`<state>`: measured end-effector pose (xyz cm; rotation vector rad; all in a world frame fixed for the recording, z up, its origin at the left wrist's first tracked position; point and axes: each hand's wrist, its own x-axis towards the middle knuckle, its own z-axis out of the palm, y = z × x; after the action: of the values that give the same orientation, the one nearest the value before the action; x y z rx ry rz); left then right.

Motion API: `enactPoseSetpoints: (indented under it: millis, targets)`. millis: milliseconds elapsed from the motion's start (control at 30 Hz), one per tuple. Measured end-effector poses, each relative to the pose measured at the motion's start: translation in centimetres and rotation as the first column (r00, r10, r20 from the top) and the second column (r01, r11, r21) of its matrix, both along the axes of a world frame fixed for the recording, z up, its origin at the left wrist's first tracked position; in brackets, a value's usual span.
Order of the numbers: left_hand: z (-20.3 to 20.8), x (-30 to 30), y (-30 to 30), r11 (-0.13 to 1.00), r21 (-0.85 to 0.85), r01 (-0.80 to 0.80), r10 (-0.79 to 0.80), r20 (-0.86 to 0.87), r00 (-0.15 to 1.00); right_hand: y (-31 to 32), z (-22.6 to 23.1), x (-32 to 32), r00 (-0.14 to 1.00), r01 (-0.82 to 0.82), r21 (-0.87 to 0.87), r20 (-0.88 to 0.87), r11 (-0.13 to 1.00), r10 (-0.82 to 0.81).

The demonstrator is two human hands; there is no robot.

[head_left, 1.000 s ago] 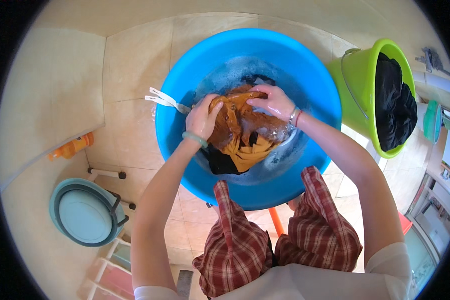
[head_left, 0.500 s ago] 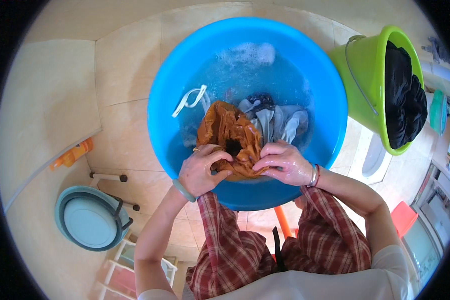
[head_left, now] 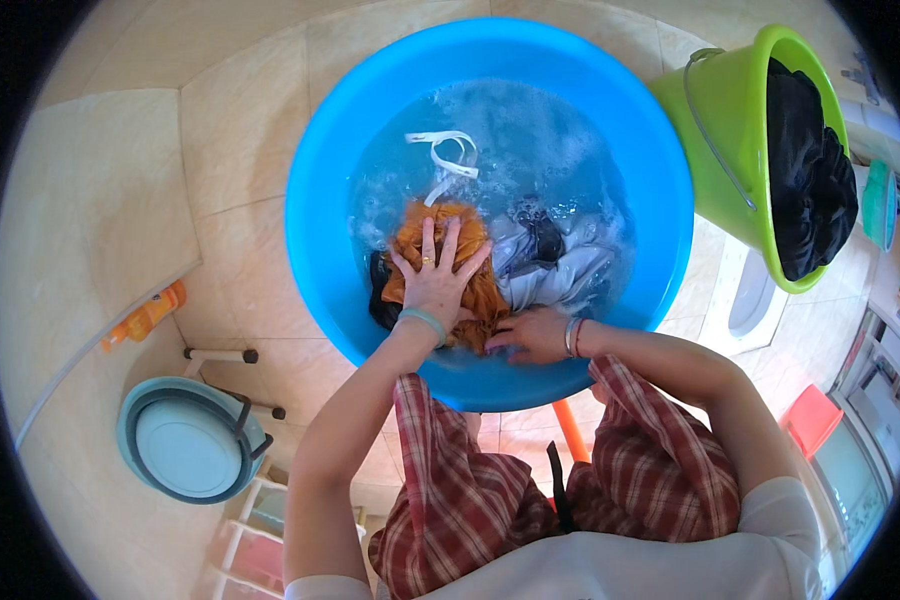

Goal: The person hand-washes a dark garment in a blue basin filled with soapy water, scrubbing and wringing it before placing it into a green bucket. They then retrieve a mustard-colored garment from a nearby rack and wash it in the same basin using similar scrubbing and wringing motions.

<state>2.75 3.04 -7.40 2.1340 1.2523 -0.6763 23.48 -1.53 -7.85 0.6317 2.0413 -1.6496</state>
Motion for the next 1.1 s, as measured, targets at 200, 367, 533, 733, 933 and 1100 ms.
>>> enactPoseSetpoints:
  millis: [200,367,533,733,933,1100]
  targets:
    - [-5.9,0.8,-1.9,0.982,0.183,0.041,-0.005,-0.19,0.982,-2.0,-5.3,0.0,0.987,0.113,0.179,-0.136,0.977,-0.09]
    - [-4.9,1.6,-0.5,0.997,0.042,-0.07,0.073,-0.077,0.994,-1.1,-6.2,0.1,0.997,0.075,0.072,0.017,0.995,-0.076]
    - [-0.1,-2.8,2.6,0.935,-0.017,-0.354,0.321,0.463,0.826,7.1,3.7,-2.0,0.959,0.275,0.192,0.021,0.942,-0.284]
    - [-1.0,-0.1,4.4,0.83,0.068,-0.554,0.544,0.117,0.831,15.4,-2.6,-2.0,0.81,0.579,0.663,-0.403,0.475,-0.426]
    - [0.8,-3.9,3.5,0.831,0.067,-0.551,0.518,0.266,0.813,12.5,0.5,-0.6,0.828,0.441,0.316,0.22,0.84,-0.516]
    - [7.0,-3.9,2.1,0.466,-0.392,-0.793,0.807,0.556,0.2,8.0,-0.7,1.6,0.883,0.241,0.419,0.279,0.876,-0.376]
